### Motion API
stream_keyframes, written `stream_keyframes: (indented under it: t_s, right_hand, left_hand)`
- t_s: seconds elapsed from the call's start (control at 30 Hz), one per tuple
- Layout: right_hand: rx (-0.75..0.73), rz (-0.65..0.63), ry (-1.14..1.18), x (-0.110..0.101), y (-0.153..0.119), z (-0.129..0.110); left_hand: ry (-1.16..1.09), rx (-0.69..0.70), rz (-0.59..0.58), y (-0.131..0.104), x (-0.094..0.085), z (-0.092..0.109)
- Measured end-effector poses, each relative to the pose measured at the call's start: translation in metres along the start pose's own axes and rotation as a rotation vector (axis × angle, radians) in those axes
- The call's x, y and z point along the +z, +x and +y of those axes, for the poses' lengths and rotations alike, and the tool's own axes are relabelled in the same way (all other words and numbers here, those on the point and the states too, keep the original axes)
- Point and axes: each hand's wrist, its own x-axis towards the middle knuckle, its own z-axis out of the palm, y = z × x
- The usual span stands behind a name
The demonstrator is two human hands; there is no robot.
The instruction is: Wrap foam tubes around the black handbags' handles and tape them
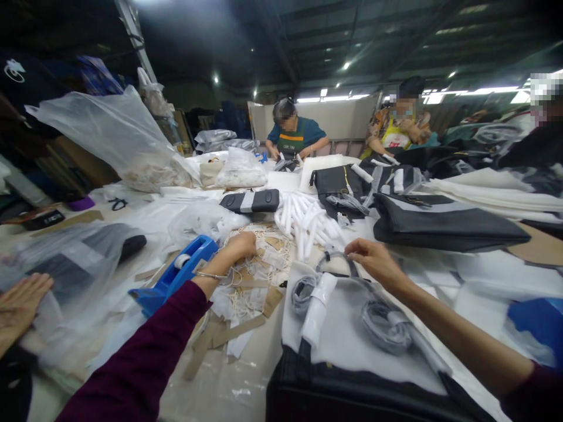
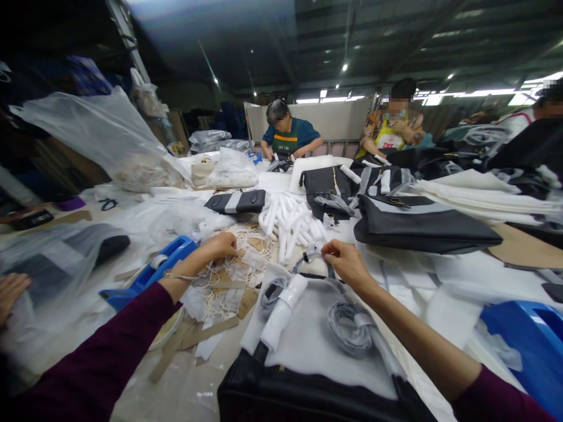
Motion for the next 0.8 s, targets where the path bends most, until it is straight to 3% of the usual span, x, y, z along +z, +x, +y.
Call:
stream_keyframes:
  t_s: [0.17, 0.43, 0.53, 0.63, 0.8]
  right_hand:
    - [-0.027, -0.017, 0.015, 0.0, -0.007, -0.003]
    - [-0.05, 0.011, 0.048, -0.001, -0.005, -0.02]
    - [-0.074, -0.003, 0.106, -0.002, -0.002, -0.04]
    - [-0.101, -0.058, 0.227, -0.002, 0.004, -0.07]
    - [-0.189, -0.116, 0.493, 0.007, 0.024, -0.121]
  left_hand:
    - [-0.046, -0.065, 0.103, -0.003, 0.005, 0.005]
    - [-0.463, 0.12, 0.324, -0.003, -0.041, 0.005]
    - [-0.751, 0.263, 0.312, -0.009, -0.056, 0.015]
    - [-1.086, 0.435, 0.229, -0.016, -0.072, 0.033]
    - [-1.112, 0.575, 0.112, -0.034, -0.096, 0.084]
